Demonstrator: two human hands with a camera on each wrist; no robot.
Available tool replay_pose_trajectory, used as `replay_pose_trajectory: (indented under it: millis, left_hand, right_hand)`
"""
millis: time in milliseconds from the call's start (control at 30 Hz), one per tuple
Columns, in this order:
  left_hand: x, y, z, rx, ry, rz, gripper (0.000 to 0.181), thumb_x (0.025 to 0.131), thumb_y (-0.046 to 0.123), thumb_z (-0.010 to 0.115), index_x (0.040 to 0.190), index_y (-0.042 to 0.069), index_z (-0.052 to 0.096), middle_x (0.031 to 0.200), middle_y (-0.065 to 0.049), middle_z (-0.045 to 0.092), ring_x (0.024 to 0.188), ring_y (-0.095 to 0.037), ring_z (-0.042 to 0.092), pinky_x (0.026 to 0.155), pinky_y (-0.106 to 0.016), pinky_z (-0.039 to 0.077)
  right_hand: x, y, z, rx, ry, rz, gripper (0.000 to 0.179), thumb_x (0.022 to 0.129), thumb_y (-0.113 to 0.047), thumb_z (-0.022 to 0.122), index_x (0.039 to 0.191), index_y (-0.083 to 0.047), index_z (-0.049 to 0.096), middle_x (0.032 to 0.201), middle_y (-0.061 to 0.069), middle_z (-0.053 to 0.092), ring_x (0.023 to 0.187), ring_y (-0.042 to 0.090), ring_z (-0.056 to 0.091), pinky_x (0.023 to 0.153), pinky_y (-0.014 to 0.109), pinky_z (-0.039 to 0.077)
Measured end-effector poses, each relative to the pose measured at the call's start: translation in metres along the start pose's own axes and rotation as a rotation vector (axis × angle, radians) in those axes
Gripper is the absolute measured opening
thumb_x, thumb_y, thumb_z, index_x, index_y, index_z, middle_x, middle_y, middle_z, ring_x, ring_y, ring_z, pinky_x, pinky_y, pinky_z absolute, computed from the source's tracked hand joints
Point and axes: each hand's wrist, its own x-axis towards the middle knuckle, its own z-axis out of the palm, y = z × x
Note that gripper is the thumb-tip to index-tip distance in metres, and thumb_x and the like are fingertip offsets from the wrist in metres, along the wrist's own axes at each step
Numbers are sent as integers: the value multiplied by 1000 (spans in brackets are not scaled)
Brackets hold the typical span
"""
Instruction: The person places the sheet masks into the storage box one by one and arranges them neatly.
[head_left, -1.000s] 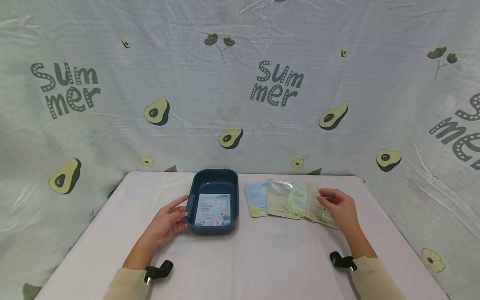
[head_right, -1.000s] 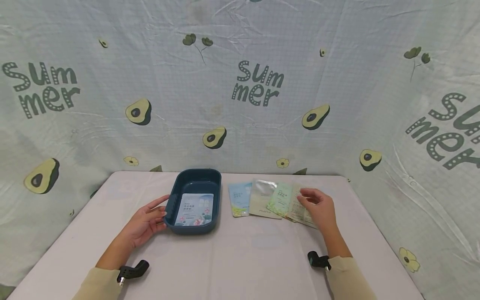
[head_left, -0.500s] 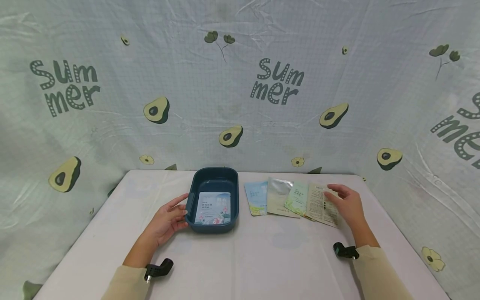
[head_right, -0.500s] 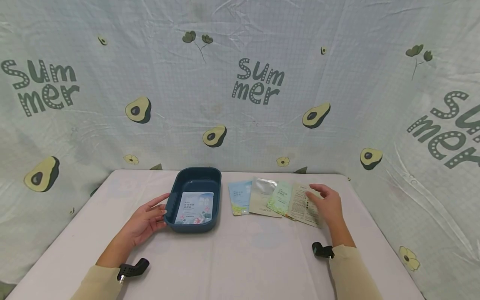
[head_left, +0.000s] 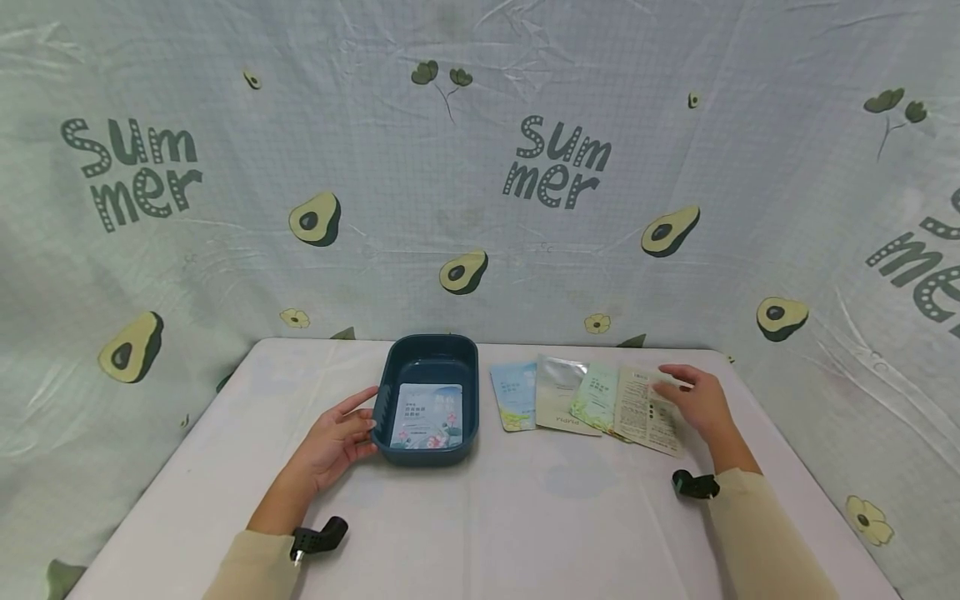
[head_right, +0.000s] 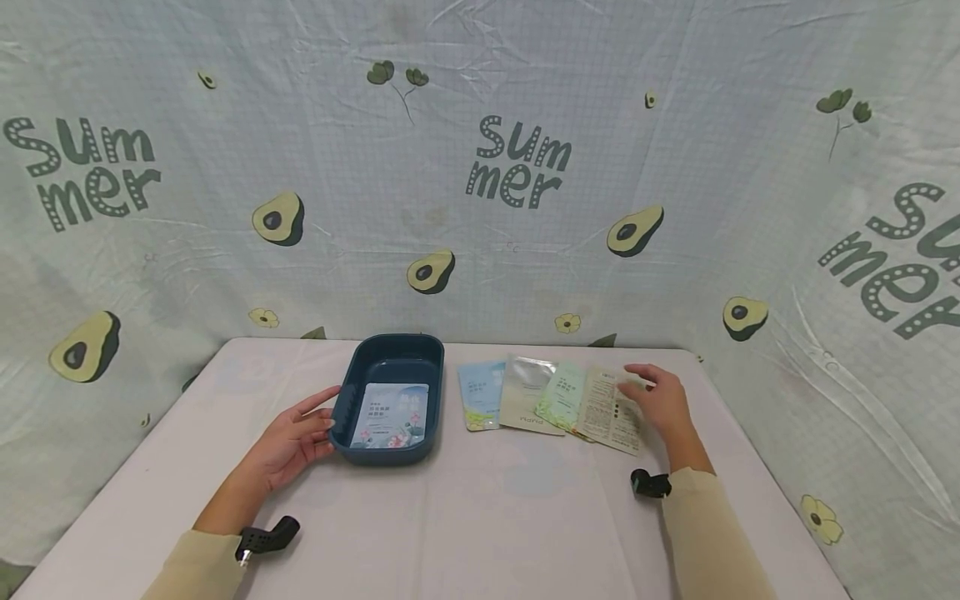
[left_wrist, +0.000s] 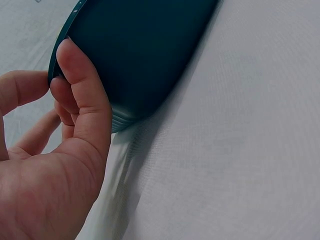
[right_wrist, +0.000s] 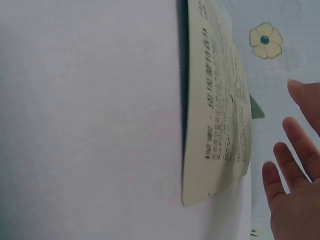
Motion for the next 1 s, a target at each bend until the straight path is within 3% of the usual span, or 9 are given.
replay_pose_trajectory:
  millis: [500, 1000]
  left_hand:
    - [-1, 0, 1, -6, -6, 5, 66, 101, -1, 48, 162, 14, 29, 110, -1, 60, 82, -13, 64, 75, -26, 59]
    - [-1, 2, 1, -3, 11, -13, 65, 102, 0, 48, 162, 16, 29, 111, -2, 59, 83, -14, 64, 76, -26, 59]
  right_hand:
    - [16, 3, -9, -82, -96, 96, 62, 98, -29, 69, 149, -1, 48, 158, 31, 36, 146, 52, 30, 116, 66, 30]
    - [25, 10, -8, -107, -165, 171, 70, 94, -29, 73, 151, 0, 44, 149, 31, 43, 128, 44, 44, 112, 61, 36]
